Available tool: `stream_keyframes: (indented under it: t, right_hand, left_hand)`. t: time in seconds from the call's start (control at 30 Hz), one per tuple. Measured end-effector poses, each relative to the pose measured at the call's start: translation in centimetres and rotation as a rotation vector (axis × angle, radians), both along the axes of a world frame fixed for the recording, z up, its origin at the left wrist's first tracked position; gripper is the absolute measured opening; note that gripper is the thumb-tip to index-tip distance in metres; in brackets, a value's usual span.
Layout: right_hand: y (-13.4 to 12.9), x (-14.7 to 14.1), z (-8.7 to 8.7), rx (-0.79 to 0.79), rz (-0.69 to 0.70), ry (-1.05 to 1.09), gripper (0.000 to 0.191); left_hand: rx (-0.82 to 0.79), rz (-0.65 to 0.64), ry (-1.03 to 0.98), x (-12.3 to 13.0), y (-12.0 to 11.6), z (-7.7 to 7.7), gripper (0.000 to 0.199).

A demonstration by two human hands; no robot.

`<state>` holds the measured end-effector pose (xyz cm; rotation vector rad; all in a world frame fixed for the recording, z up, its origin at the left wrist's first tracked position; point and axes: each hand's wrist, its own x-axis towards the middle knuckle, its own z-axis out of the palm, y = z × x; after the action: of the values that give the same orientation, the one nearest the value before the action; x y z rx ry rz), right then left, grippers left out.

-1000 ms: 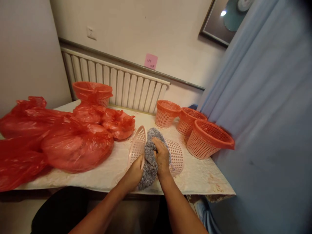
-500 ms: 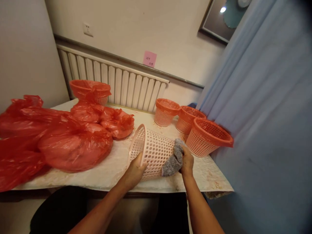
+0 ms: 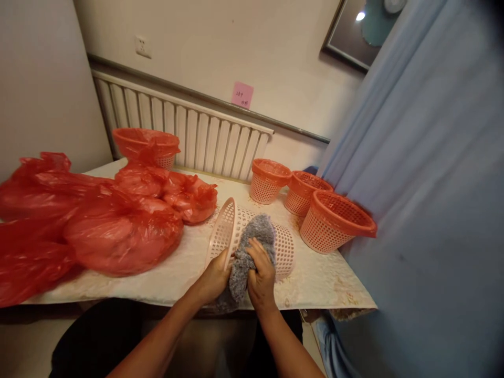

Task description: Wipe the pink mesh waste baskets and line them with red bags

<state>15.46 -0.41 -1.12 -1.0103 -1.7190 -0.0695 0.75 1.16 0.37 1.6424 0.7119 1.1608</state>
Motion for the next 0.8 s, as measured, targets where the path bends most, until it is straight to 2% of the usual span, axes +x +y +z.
stream_keyframes:
  t: [0.1, 0.23, 0.4, 0.5, 0.63, 0.8]
  right_hand:
    - [1.0, -1.2, 2.2, 0.002, 0.088, -0.040, 0.065]
    - [2.8, -1.4, 4.2, -0.030, 0.099, -0.054, 0.065]
    - [4.6, -1.0, 5.6, -0.052, 0.046, -0.027, 0.058]
    - [5.1, -1.1, 5.9, -0.080, -0.001, -0.007, 0.054]
    - [5.0, -1.5, 5.2, -0.058, -0.018, 0.009, 0.051]
    - [5.1, -1.2, 4.9, -0.042, -0.010, -0.006, 0.050]
  left_hand:
    - [0.012, -0.013, -0.039, -0.2, -0.5, -0.2, 0.041]
    - [-0.024, 0.029, -0.012, -0.5, -1.2, 0.0, 0.042]
    - [-0.003, 0.021, 0.000, -0.8, -2.4, -1.0, 0.041]
    - [-0.022, 0.003, 0.003, -1.2, -3.3, -1.5, 0.037]
    - [-0.087, -0.048, 0.022, -1.4, -3.0, -0.3, 0.035]
    - [-0.123, 0.084, -0.048, 0.1, -1.1, 2.2, 0.037]
